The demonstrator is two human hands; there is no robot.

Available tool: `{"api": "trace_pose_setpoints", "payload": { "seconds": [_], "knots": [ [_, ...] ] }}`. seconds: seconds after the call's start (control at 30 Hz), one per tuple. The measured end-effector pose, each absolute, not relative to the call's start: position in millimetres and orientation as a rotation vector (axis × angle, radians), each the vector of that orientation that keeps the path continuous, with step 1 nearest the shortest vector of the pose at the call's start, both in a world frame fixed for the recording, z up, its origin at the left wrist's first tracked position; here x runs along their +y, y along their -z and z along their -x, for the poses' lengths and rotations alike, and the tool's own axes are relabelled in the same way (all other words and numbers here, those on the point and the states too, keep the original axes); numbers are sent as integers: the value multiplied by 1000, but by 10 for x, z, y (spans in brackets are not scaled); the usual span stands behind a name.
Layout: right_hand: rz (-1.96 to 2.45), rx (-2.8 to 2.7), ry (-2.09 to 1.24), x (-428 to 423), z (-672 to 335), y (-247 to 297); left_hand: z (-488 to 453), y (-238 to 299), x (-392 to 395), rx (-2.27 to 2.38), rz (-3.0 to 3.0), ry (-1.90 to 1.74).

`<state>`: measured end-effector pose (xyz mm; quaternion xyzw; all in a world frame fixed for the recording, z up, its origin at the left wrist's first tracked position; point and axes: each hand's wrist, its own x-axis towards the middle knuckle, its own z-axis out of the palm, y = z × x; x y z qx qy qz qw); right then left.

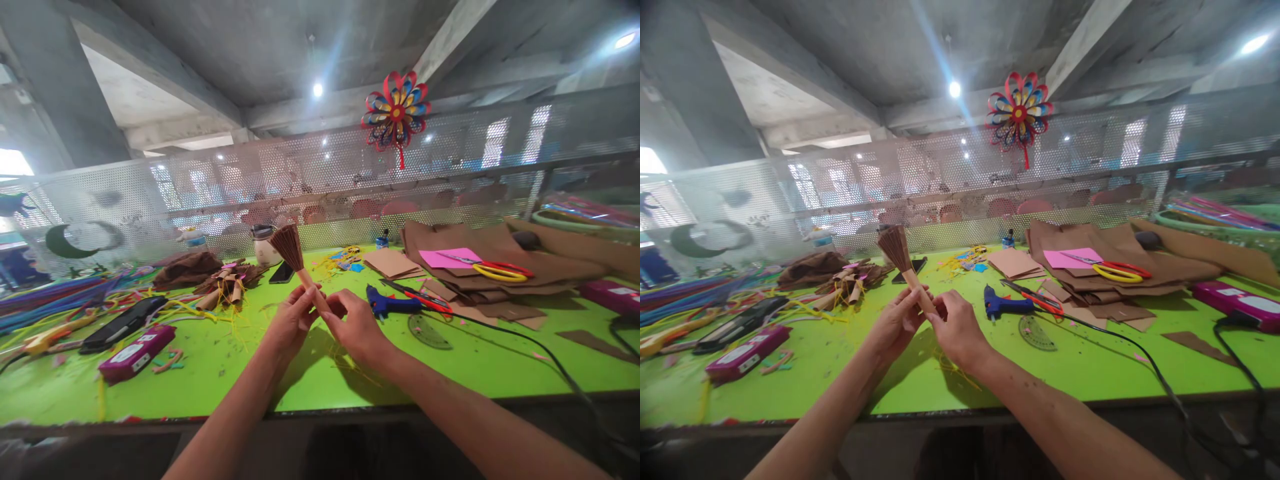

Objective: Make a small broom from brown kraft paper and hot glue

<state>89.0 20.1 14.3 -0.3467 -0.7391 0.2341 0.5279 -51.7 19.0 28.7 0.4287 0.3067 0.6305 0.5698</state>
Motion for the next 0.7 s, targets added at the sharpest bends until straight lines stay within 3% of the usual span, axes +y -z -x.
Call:
{"api": "trace_pose_setpoints", "payload": {
  "seconds": [0.7],
  "knots": [
    [888, -1831, -671, 210, -884, -86, 498, -288, 213, 817, -975, -1510]
  ]
}}
